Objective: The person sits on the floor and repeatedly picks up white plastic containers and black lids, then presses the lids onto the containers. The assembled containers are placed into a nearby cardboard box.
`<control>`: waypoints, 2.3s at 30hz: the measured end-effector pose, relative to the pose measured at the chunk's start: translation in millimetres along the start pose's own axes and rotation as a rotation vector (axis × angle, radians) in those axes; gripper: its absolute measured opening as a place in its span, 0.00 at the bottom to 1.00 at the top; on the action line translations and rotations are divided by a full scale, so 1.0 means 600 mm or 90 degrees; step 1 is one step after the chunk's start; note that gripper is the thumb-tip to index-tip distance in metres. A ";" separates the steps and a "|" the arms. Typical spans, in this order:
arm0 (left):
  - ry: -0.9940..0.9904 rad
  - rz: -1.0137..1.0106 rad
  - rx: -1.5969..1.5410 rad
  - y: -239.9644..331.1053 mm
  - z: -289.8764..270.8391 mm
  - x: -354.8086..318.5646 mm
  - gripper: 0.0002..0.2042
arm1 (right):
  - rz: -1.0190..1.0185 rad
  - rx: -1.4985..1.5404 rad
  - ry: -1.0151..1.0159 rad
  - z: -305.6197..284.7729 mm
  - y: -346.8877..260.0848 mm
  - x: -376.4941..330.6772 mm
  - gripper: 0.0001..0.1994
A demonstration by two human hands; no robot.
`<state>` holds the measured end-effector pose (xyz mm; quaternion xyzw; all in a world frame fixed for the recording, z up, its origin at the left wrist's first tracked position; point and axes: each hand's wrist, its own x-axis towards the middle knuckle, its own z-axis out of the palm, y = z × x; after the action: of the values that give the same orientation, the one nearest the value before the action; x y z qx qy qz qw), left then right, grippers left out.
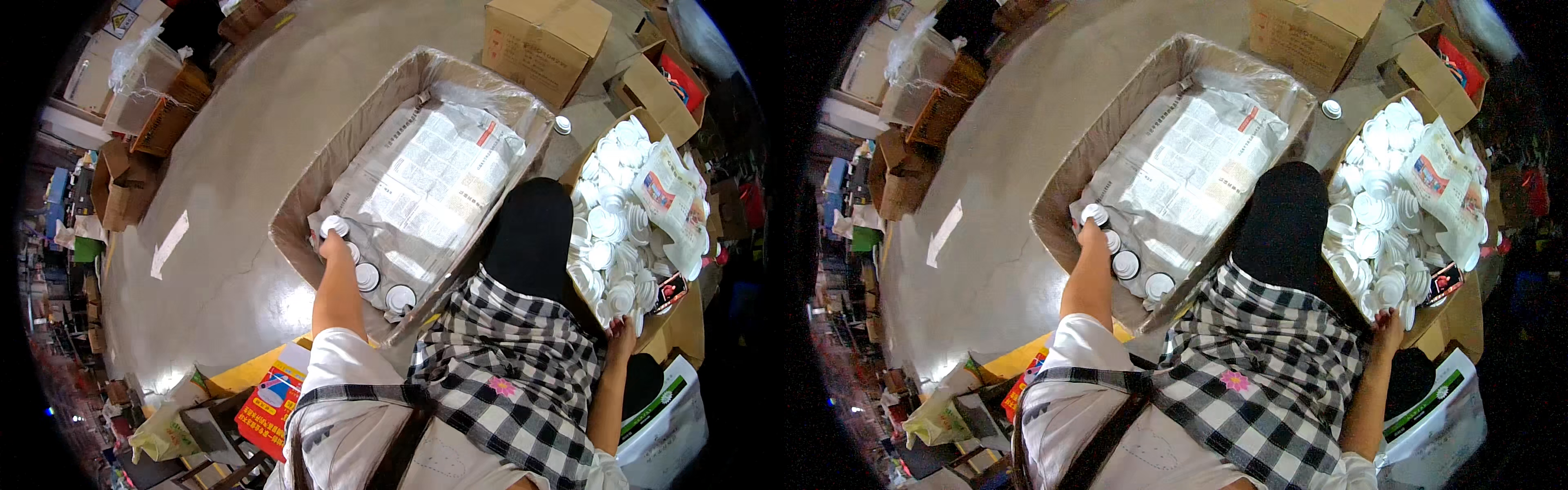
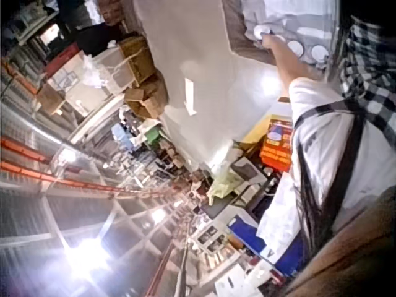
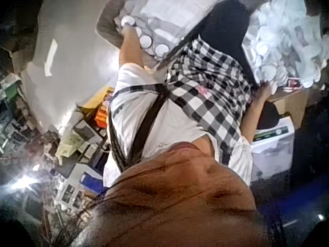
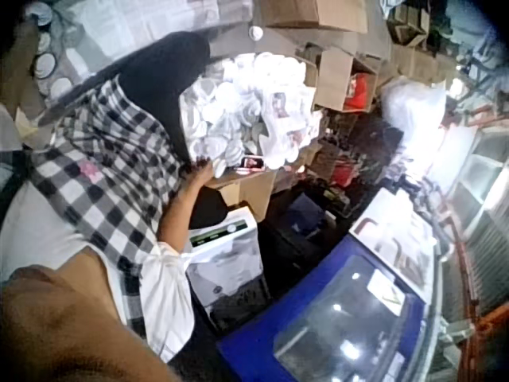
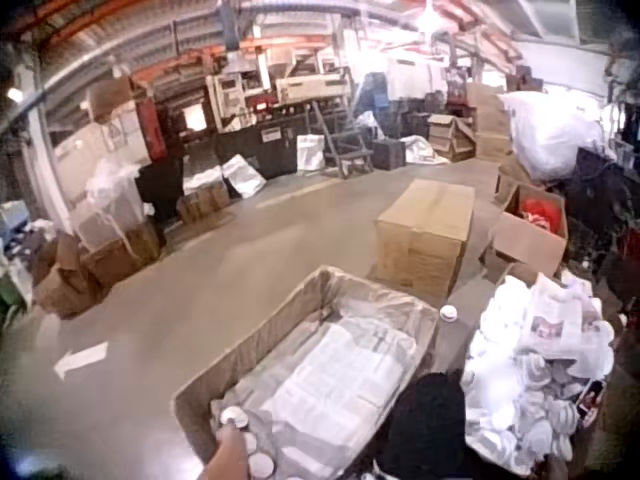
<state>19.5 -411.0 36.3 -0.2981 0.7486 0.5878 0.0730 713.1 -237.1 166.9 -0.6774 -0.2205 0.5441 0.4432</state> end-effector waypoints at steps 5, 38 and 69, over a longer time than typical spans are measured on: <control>0.047 -0.107 0.019 0.042 0.029 0.022 0.25 | 0.038 -0.027 -0.044 -0.019 0.012 -0.012 0.15; -0.872 0.721 0.082 0.152 0.099 -0.647 0.18 | -0.316 0.251 0.533 -0.358 -0.142 -0.067 0.14; -1.012 1.250 0.761 0.120 0.196 -0.857 0.17 | 0.418 -0.257 0.524 -0.603 0.313 0.210 0.64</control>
<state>370.4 -107.8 297.5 0.8265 0.5424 0.0035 0.1510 1055.4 -364.9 -54.0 -0.9382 0.0933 0.2915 0.1618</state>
